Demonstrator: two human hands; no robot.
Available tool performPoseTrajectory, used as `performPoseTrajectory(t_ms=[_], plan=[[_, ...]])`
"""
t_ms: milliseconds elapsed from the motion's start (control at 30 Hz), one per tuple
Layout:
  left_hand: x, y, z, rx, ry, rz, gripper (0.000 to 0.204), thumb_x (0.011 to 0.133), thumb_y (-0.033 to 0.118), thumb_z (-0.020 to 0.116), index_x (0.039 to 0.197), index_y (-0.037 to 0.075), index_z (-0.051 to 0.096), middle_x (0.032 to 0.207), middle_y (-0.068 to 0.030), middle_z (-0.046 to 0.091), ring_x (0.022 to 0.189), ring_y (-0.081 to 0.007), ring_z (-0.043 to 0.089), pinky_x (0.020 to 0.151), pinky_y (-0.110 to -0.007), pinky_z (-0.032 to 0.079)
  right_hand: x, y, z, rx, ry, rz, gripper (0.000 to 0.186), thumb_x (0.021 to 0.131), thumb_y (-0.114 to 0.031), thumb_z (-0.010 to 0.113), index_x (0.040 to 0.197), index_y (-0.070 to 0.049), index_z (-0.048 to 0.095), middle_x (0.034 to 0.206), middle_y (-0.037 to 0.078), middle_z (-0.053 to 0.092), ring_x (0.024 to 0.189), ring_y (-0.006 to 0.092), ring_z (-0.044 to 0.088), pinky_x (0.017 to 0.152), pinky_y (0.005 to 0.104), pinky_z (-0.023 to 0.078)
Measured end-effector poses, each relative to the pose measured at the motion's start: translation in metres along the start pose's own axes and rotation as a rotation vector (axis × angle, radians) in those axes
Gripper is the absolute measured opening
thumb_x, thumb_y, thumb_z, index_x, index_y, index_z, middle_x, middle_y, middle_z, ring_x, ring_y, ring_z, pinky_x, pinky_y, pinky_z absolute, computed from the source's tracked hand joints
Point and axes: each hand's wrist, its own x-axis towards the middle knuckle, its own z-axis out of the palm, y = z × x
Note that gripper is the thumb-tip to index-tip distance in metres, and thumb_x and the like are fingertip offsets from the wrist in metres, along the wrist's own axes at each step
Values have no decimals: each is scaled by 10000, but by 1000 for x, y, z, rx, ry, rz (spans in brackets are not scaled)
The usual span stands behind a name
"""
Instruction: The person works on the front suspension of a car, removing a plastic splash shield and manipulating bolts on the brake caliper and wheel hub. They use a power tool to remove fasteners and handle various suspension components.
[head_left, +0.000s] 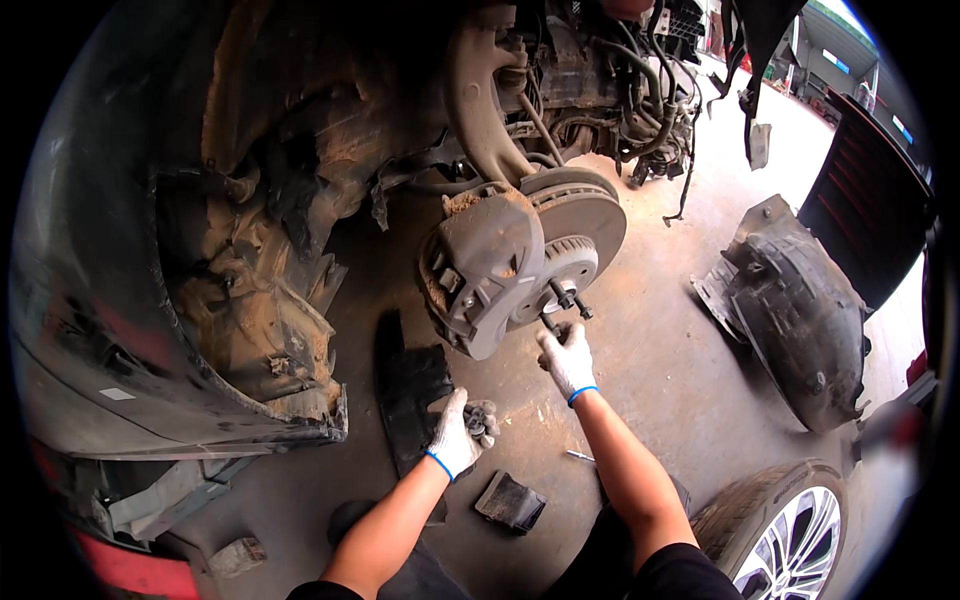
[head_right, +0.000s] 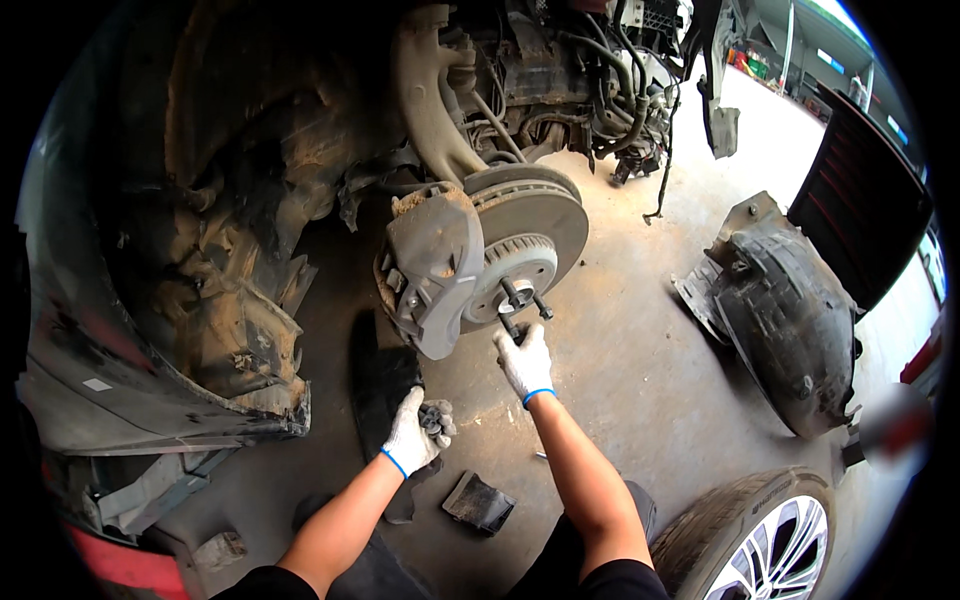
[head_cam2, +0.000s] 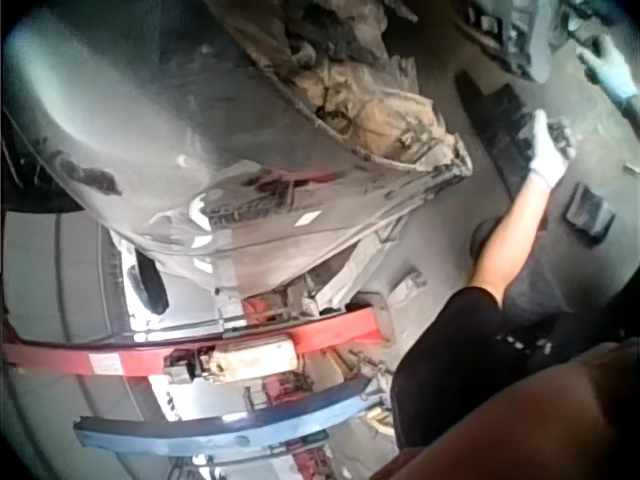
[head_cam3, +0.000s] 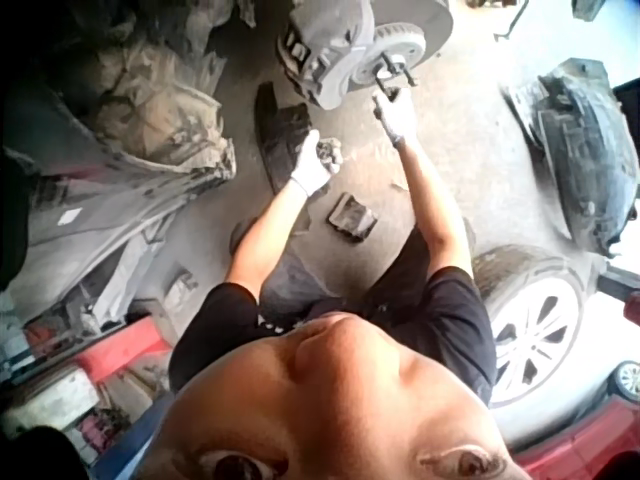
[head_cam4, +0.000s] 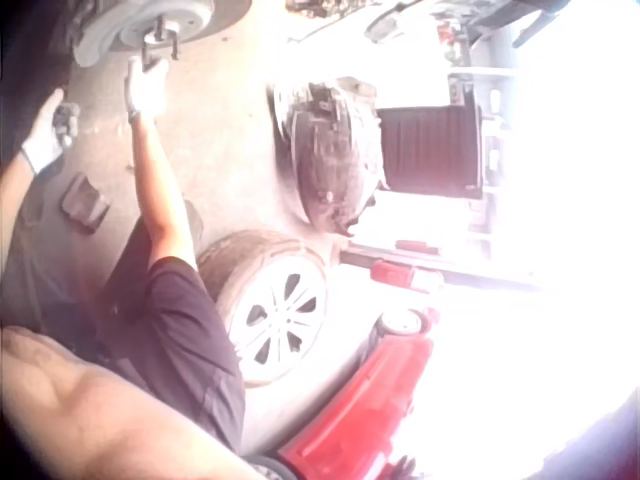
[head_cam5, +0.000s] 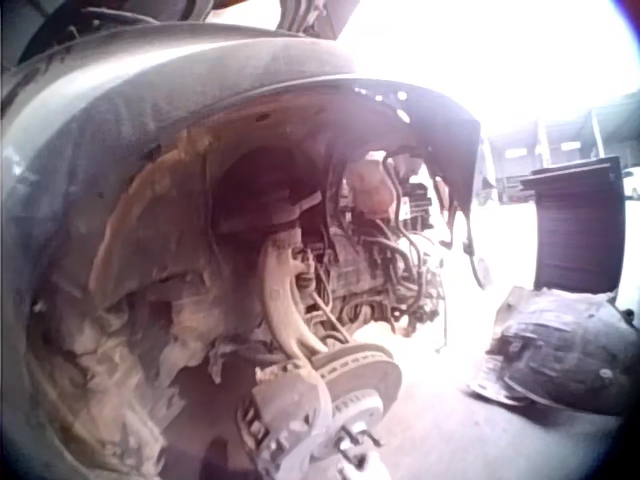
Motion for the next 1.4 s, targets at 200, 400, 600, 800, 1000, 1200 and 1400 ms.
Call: performPoseTrajectory(t_ms=[200, 400, 600, 800, 1000, 1200, 1400], plan=[[2, -1, -3, -10, 26, -27, 555, 938, 607, 474, 806, 89, 624, 617, -19, 568, 528, -196, 540, 460, -288, 389, 1, -7, -3, 193, -98, 233, 366, 919, -291, 630, 1082, 14, 511, 753, 102, 620, 590, 174, 613, 524, 309, 508], [1, -3, -1, 114, 33, 27, 496, 973, 538, 467, 830, 85, 609, 583, -9, 508, 461, -158, 481, 402, -267, 333, 8, 4, -3, 132, -70, 142, 480, 958, -440, 524, 1052, 31, 520, 758, 137, 653, 583, 202, 633, 515, 338, 531], [3, -5, -4, 150, 25, 11, 399, 984, 462, 481, 874, 100, 609, 628, 4, 524, 478, -130, 485, 409, -257, 331, 7, 11, 7, -31, 5, 10, 533, 976, -487, 452, 1067, 31, 533, 819, 178, 658, 586, 252, 658, 504, 357, 542], [2, -5, -5, 155, 34, 6, 338, 979, 422, 496, 904, 112, 608, 651, 10, 539, 491, -124, 488, 424, -254, 346, 6, 2, 6, 190, -54, 208, 549, 978, -532, 410, 1000, -2, 551, 771, 171, 653, 567, 261, 653, 498, 371, 542], [2, -4, -2, 168, 39, 20, 312, 983, 380, 491, 942, 89, 596, 652, -4, 536, 485, -123, 474, 418, -257, 345, 13, 13, 1, 220, -103, 235, 483, 976, -484, 456, 1023, -11, 538, 824, 155, 644, 601, 239, 647, 507, 358, 538], [1, -5, -2, 174, 33, 24, 281, 983, 335, 492, 973, 69, 584, 652, -15, 529, 483, -122, 465, 414, -256, 342, 11, 16, 4, 179, -57, 125, 459, 973, -455, 473, 987, -4, 556, 798, 146, 648, 626, 232, 653, 523, 357, 547], [1, -4, 0, 165, 46, 26, 261, 976, 314, 507, 975, 67, 591, 651, -14, 523, 485, -121, 458, 422, -255, 347, 9, 13, 9, 188, -62, 148, 512, 973, -526, 441, 969, -23, 537, 781, 153, 633, 628, 248, 651, 540, 368, 546]])
